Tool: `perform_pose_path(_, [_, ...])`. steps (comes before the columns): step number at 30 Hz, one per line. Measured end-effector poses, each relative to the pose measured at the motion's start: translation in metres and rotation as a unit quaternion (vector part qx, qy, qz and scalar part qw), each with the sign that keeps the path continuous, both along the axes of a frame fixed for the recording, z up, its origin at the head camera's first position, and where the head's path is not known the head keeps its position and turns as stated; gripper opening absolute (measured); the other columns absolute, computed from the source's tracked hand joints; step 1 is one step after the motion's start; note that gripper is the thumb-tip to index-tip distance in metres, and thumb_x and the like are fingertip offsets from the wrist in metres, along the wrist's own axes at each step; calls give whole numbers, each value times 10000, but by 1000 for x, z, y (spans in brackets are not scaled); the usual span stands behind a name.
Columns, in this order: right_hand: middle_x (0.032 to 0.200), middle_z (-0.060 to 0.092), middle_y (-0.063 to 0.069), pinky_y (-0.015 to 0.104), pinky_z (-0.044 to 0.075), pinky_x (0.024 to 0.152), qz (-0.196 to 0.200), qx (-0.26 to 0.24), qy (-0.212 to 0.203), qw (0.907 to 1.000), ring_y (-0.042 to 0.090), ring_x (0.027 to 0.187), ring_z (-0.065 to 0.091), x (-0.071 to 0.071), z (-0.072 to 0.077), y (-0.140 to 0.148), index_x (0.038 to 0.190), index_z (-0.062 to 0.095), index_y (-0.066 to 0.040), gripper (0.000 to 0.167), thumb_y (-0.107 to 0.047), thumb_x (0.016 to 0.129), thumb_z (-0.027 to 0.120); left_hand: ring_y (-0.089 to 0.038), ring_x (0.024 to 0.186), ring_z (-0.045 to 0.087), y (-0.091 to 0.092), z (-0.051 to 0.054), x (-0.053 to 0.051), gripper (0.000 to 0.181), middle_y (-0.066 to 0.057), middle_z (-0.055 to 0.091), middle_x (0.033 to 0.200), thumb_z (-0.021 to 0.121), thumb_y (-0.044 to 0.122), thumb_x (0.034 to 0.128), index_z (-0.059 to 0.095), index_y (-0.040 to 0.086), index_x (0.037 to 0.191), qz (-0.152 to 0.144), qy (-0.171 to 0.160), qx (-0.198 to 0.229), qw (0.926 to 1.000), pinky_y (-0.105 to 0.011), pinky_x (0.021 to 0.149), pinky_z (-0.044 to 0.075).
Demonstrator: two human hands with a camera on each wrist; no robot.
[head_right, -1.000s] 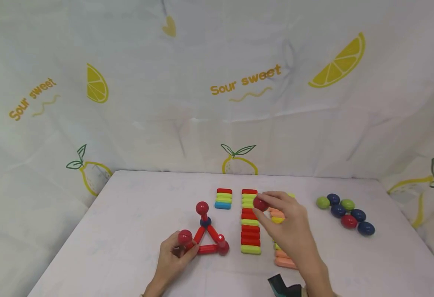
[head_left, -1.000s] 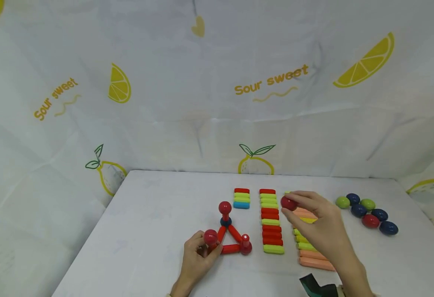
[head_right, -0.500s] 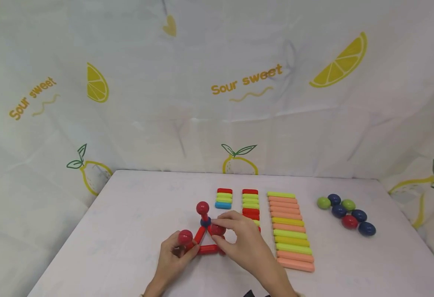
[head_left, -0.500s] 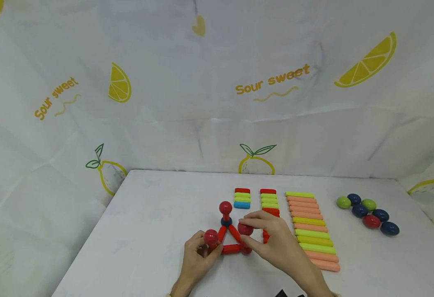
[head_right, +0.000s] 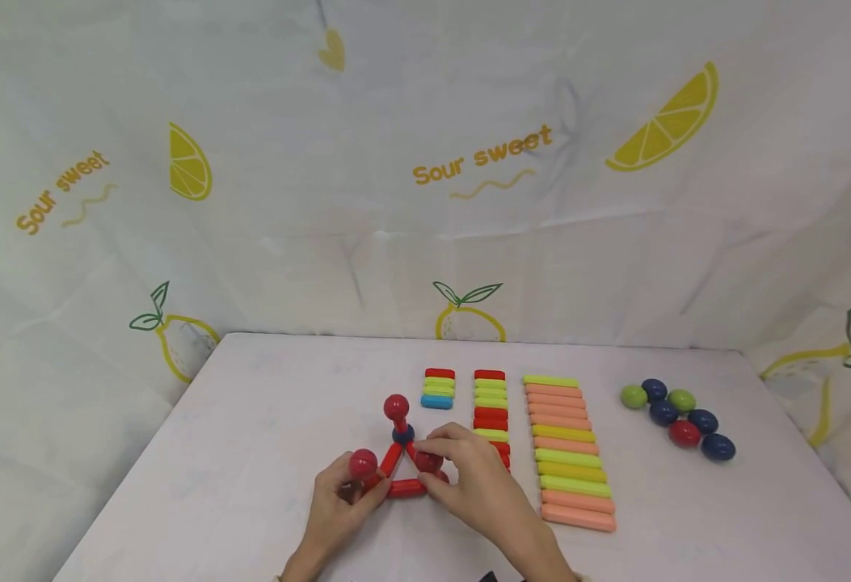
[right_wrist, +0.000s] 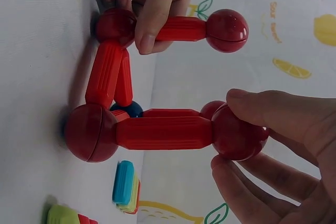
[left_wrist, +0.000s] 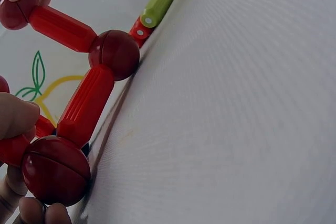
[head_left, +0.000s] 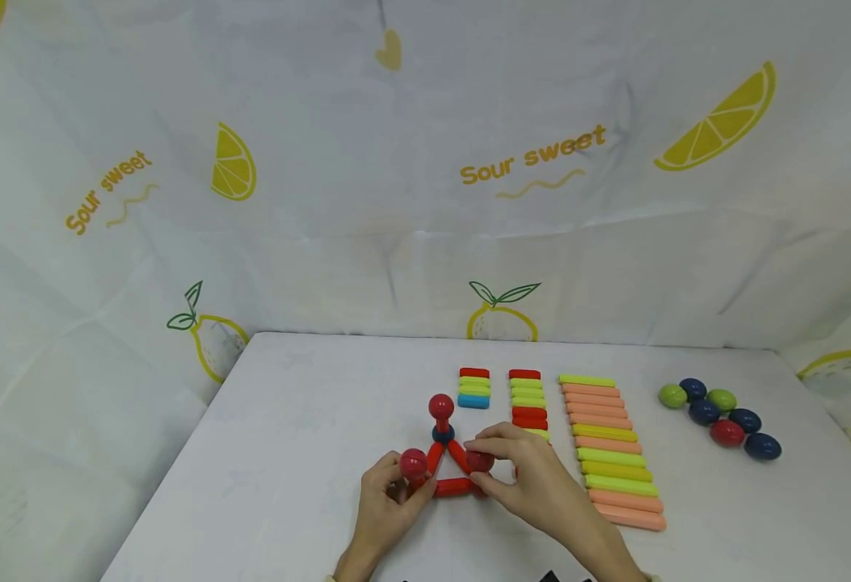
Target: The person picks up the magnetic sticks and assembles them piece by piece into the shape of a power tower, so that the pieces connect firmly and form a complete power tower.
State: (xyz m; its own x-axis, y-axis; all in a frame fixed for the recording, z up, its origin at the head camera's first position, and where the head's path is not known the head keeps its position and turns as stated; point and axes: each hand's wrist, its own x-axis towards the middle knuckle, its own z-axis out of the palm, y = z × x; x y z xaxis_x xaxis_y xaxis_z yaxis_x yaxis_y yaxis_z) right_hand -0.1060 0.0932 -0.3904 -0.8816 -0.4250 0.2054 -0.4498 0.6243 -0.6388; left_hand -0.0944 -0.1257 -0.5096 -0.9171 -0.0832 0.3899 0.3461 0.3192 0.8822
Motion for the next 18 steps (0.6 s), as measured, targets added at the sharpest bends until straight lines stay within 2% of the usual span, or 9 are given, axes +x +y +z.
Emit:
perform_pose_path(6, [1063,730,-15,303,629,805,-97,-33,-39,9999,134,937,689,1,-1,1,1136,782,-139,350,-109,797,864,37,537,429,0,1,0,117,4,602,724,851,60,783,772,118,847,13,-176,22,9998,-159,441,389])
perform_pose_path(13, [1101,732,-30,309,631,794,-161,67,89,9998,154,976,691,4,3,11,1167,766,-183,386,-147,797,871,8,533,440,-1,1,0,118,14,605,724,852,67,783,769,125,845,25,-132,-31,9999,-172,451,399])
perform_pose_path(15, [1119,729,-23,322,633,794,-301,133,154,9993,174,1004,691,6,3,20,1171,764,-192,395,-151,794,874,6,533,438,-1,0,0,117,14,602,723,851,66,783,768,124,842,20,-109,-46,9999,-172,451,397])
perform_pose_path(18, [1153,729,3,354,633,814,-667,405,24,9969,207,1055,681,9,2,37,1177,765,-189,403,-169,790,878,15,534,431,0,1,0,117,12,598,723,850,61,780,768,122,837,-3,-101,-45,9999,-170,447,393])
